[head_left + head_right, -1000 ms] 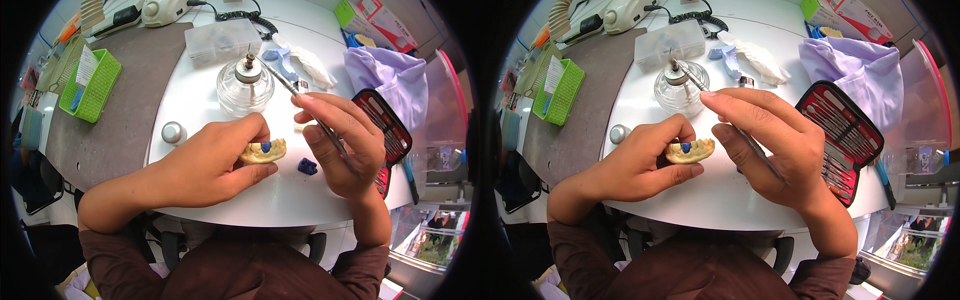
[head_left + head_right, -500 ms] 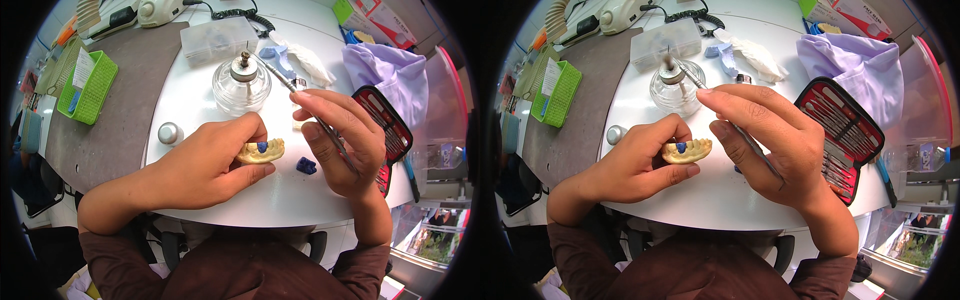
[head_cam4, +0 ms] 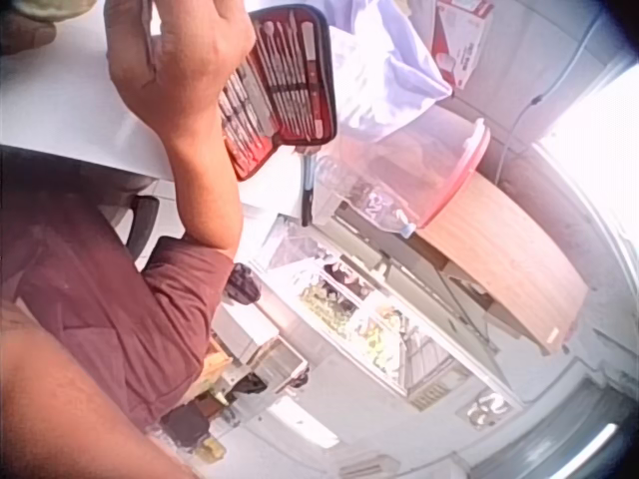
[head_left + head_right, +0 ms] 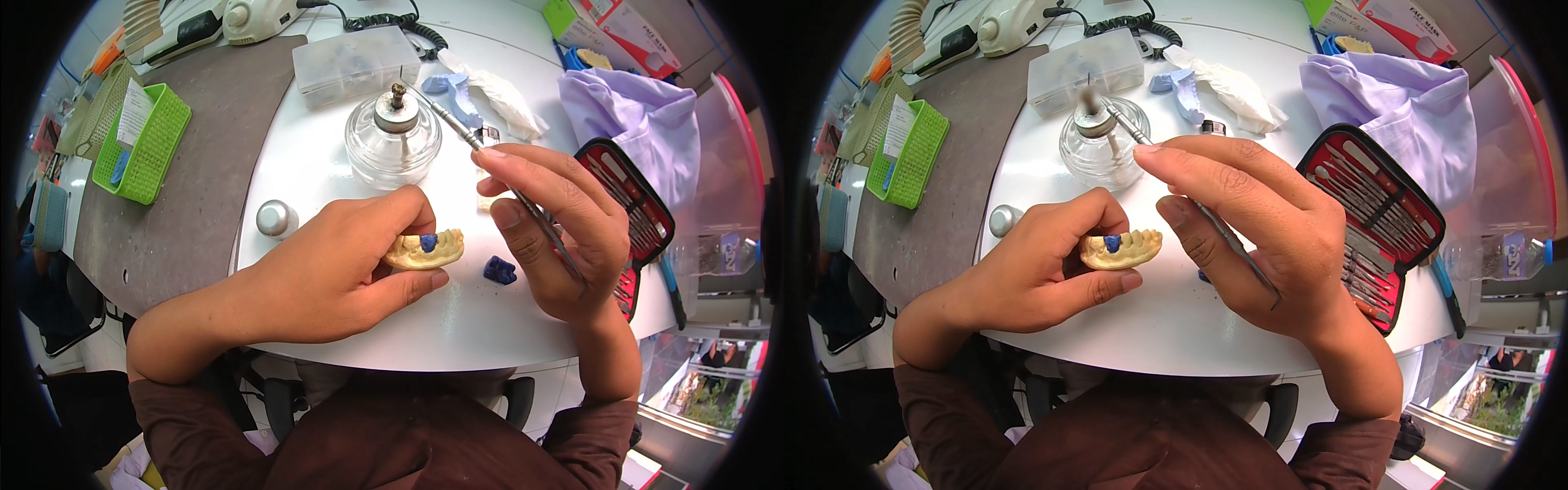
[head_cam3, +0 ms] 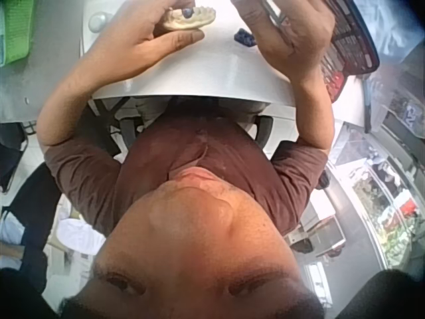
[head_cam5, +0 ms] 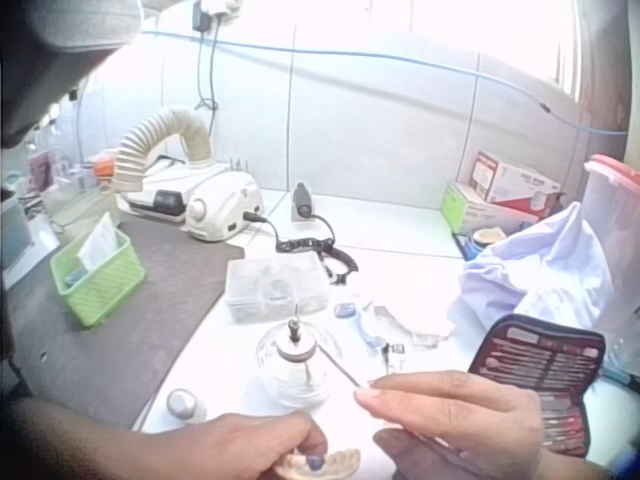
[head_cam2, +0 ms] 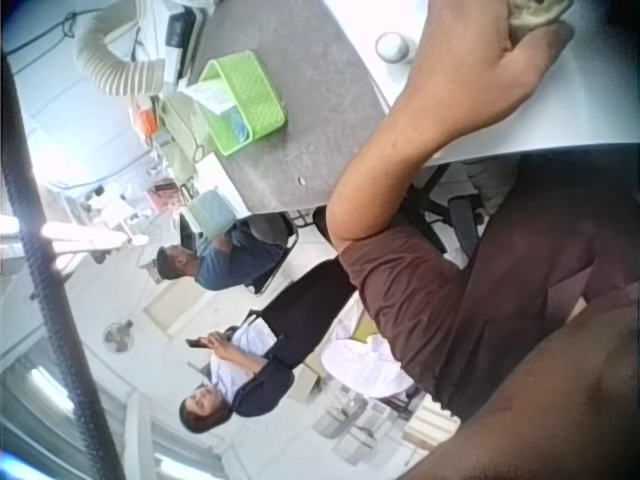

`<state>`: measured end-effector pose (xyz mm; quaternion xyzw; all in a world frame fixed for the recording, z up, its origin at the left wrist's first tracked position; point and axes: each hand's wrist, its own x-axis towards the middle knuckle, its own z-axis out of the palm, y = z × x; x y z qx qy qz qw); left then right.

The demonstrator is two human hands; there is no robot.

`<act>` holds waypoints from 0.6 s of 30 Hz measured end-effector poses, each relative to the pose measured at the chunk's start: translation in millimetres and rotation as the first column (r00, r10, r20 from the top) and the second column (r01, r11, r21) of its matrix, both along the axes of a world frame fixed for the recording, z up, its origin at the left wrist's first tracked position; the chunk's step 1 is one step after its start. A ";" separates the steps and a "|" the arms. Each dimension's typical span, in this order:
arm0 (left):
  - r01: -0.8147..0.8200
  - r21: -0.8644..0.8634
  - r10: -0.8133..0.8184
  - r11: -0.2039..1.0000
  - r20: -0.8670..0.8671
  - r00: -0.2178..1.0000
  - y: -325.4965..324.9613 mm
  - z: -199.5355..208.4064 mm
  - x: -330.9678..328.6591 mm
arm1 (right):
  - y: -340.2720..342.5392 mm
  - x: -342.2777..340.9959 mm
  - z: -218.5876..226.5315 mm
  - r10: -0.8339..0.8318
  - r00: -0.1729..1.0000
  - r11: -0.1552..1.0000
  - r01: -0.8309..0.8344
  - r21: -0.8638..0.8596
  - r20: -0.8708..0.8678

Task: The person applies blue wax to a dental model using a metal tool. They heat the tool over an alcohol lamp and carefully carve and shape the wax on the teeth of the yellow prosthetic model.

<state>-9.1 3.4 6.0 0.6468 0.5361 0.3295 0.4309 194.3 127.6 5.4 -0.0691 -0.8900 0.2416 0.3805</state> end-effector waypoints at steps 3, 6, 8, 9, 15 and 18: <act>0.004 0.004 -0.004 1.000 0.000 1.000 1.9 -1.9 0.0 | -0.7 1.3 1.7 -0.024 1.000 1.000 0.024 -0.006 0.014; 0.001 -0.012 -0.001 1.000 0.008 1.000 2.3 0.4 1.7 | 0.1 2.1 1.1 -0.025 1.000 1.000 0.025 -0.010 -0.004; -0.004 -0.013 0.004 1.000 0.001 1.000 2.8 0.8 1.8 | 1.6 5.1 4.3 -0.013 1.000 0.999 0.013 -0.048 -0.001; -0.005 -0.014 0.005 1.000 0.001 1.000 2.2 0.5 1.9 | 1.2 8.8 11.6 -0.005 1.000 0.996 0.006 -0.088 0.017; -0.043 -0.065 0.042 0.997 -0.011 0.999 1.3 5.0 3.1 | 16.3 45.1 50.1 0.099 0.984 0.992 -0.085 -0.098 0.147; -0.038 -0.053 0.038 0.998 -0.005 0.999 3.6 2.5 4.2 | 16.9 58.7 61.0 0.171 0.954 0.978 -0.135 -0.156 0.246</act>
